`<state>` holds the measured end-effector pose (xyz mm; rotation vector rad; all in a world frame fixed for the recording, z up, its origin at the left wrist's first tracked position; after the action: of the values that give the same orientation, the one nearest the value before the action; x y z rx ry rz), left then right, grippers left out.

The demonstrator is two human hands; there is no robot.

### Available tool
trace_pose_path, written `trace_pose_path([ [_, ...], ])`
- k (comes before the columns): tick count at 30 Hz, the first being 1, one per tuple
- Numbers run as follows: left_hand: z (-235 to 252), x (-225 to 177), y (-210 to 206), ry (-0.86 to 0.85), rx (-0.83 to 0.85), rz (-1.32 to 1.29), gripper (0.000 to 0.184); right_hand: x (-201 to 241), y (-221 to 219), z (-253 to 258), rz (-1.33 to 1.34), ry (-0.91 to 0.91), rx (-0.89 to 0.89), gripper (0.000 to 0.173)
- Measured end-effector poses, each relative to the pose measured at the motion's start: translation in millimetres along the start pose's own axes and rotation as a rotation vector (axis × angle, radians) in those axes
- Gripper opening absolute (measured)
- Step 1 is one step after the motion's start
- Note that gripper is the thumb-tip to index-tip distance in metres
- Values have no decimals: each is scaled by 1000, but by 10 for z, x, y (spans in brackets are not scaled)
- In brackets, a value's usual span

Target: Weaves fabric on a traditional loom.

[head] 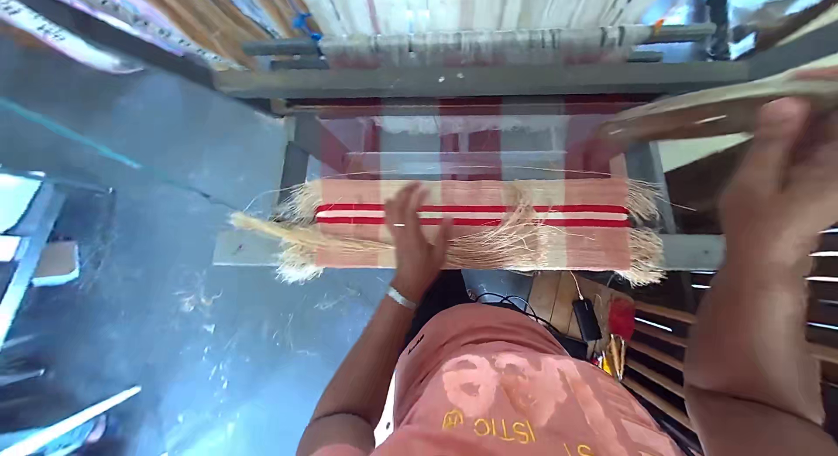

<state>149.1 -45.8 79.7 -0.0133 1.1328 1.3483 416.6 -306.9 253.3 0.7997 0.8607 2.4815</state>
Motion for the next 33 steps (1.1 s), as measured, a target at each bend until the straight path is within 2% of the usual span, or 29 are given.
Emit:
trace_pose_path([
  [3,-63,-365,-231,-103,-44,-40,74,891,-683,-233,407,186,234,38],
  [5,-91,-233,-212,-77,-89,-36,65,1237,-1146,-313,666,252,413,34],
  [7,-140,113,-116,-5,-52,21,60,1339,-1568,-142,735,273,502,39],
  [9,-233,498,-12,33,42,99,56,1225,-2001,273,590,248,496,47],
  [12,-405,969,66,25,164,233,53,727,-2848,892,162,144,546,60],
  [15,-559,1273,45,10,173,400,52,236,-3440,938,-146,27,564,73],
  [17,-662,1397,-17,14,103,466,48,177,-3486,808,-218,1,529,74],
  [20,-783,1479,-104,33,20,530,48,215,-3367,535,-224,-11,576,74],
  [27,-781,1492,-103,8,6,531,49,444,-2710,-533,-264,10,528,67],
  [33,-769,1451,-91,-1,-16,553,48,424,-2776,-446,-290,3,562,63],
])
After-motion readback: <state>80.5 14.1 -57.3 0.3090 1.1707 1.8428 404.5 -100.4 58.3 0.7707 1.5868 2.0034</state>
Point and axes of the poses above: each hand's wrist, its own z-axis towards the middle knuckle, its own y-axis out of the back of the hand, x = y × z, the point moved 7 cm from there along z, towards the middle knuckle, and after that the axes turned 2 degrees about -x, right-handed, at the moved point
